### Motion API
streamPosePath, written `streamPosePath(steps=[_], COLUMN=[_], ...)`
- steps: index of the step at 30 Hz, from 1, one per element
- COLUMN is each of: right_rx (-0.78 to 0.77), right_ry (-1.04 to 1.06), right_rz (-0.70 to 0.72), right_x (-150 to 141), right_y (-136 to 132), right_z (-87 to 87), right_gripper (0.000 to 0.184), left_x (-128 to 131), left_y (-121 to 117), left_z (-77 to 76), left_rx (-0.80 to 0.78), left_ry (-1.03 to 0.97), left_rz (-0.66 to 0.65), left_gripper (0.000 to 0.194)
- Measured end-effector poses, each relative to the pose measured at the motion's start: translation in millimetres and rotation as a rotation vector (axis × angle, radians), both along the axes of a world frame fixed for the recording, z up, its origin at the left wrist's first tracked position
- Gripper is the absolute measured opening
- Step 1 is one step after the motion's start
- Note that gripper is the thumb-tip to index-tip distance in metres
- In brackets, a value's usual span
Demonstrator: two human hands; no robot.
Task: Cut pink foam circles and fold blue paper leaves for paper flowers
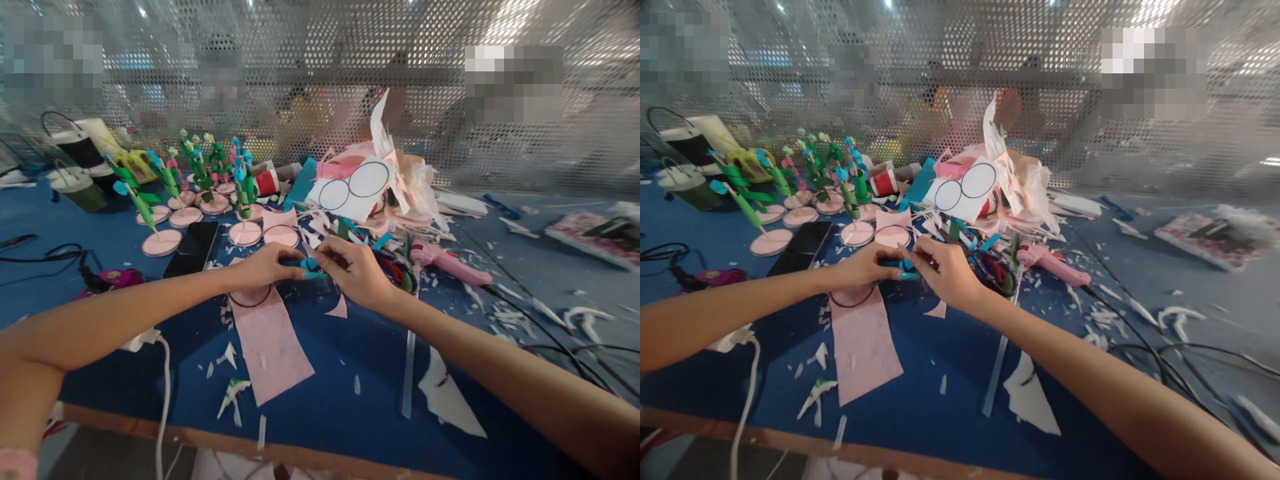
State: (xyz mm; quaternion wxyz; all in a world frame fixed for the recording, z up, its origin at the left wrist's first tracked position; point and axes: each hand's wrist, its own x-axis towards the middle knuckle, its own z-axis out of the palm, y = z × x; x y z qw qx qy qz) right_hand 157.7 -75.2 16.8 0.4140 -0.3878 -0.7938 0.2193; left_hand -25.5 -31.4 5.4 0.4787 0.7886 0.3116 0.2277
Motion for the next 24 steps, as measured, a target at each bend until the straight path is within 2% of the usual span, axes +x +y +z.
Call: streamPosePath(steps=[4, 7, 11, 15, 21, 24], right_rx=[-0.008, 0.004, 0.079, 0.190, 0.241, 0.223], right_ry=[0.004, -0.013, -0.086, -0.164, -0.197, -0.211], right_rz=[0.018, 0.008, 0.009, -0.028, -0.033, -0.027], right_x=[-1, -2, -1, 1, 1, 1], right_y=[0, 0, -1, 0, 1, 1], right_z=[-0.6, -3.3, -7.3, -10.0, -12.9, -15.5], right_gripper=[0.041, 0.040, 0.034, 0.029, 0.028, 0.027], left_x=[0, 1, 3, 2, 1, -1], left_y=[-1, -2, -1, -1, 2, 1], left_z=[0.8, 0.9, 1.0, 1.4, -1.9, -2.8], left_rx=[-0.091, -0.152, -0.094, -0.079, 0.057, 0.124], left_ry=[0.031, -0.042, -0.161, -0.182, -0.099, -0.033], left_rz=[-0.018, -0.027, -0.020, 0.003, -0.017, -0.007], left_gripper=[0.030, 0.026, 0.033, 0.046, 0.027, 0.026])
